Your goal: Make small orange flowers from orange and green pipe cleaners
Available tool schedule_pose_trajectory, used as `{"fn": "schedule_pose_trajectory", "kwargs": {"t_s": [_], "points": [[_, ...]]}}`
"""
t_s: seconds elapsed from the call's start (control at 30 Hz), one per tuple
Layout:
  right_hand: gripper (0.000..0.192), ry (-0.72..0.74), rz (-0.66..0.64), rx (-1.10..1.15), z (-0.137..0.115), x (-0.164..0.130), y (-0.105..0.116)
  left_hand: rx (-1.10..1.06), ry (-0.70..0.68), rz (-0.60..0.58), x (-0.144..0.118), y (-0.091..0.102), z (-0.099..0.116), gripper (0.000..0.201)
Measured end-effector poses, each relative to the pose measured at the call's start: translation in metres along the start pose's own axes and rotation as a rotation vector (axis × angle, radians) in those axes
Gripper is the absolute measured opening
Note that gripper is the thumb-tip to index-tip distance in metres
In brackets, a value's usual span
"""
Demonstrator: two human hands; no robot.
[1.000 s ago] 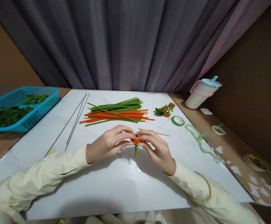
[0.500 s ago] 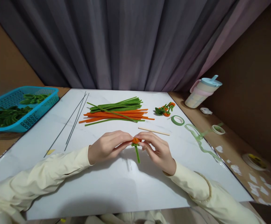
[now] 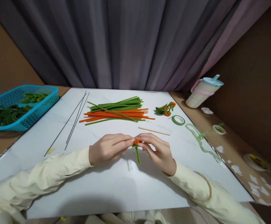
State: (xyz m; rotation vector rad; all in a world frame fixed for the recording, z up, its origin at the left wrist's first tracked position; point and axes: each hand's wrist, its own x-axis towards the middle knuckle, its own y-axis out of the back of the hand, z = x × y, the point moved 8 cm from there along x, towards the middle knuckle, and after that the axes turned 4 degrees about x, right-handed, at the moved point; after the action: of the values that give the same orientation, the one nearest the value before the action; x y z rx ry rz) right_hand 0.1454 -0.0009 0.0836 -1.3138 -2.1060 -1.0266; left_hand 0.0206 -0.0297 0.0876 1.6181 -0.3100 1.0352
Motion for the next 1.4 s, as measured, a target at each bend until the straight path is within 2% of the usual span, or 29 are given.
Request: {"fn": "schedule_pose_trajectory", "kwargs": {"t_s": [0.17,0.37,0.7,0.87,0.97,1.07,1.2,1.3,1.4], "points": [[0.019,0.017,0.000,-0.006,-0.002,0.000,0.000,-0.001,0.007,-0.008,-0.001,-0.002,0.001,0.019],[0.021,0.030,0.007,-0.042,-0.004,0.000,0.000,-0.057,0.178,0.062,0.000,0.001,-0.006,0.028],[0.021,0.020,-0.008,-0.074,-0.001,-0.003,-0.003,0.022,0.049,-0.004,0.000,-0.004,0.003,0.022],[0.024,0.045,-0.017,-0.111,-0.001,-0.007,-0.005,0.061,-0.030,0.000,-0.001,-0.004,0.010,0.029],[0.025,0.067,-0.028,-0.127,-0.001,-0.008,-0.006,0.071,-0.034,-0.006,-0.001,-0.005,0.008,0.031],[0.023,0.039,-0.031,-0.110,0.003,-0.007,-0.004,-0.013,0.010,-0.045,0.002,-0.006,0.002,0.029],[0.016,-0.106,0.027,-0.039,0.016,-0.004,0.003,-0.162,0.111,-0.097,0.007,-0.009,-0.009,0.025],[0.013,-0.216,0.075,0.027,0.025,-0.003,0.007,-0.194,0.187,-0.055,0.004,-0.011,-0.013,0.029],[0.012,-0.283,0.103,0.108,0.032,-0.005,0.006,-0.252,0.322,0.016,-0.006,-0.018,-0.018,0.028]]}}
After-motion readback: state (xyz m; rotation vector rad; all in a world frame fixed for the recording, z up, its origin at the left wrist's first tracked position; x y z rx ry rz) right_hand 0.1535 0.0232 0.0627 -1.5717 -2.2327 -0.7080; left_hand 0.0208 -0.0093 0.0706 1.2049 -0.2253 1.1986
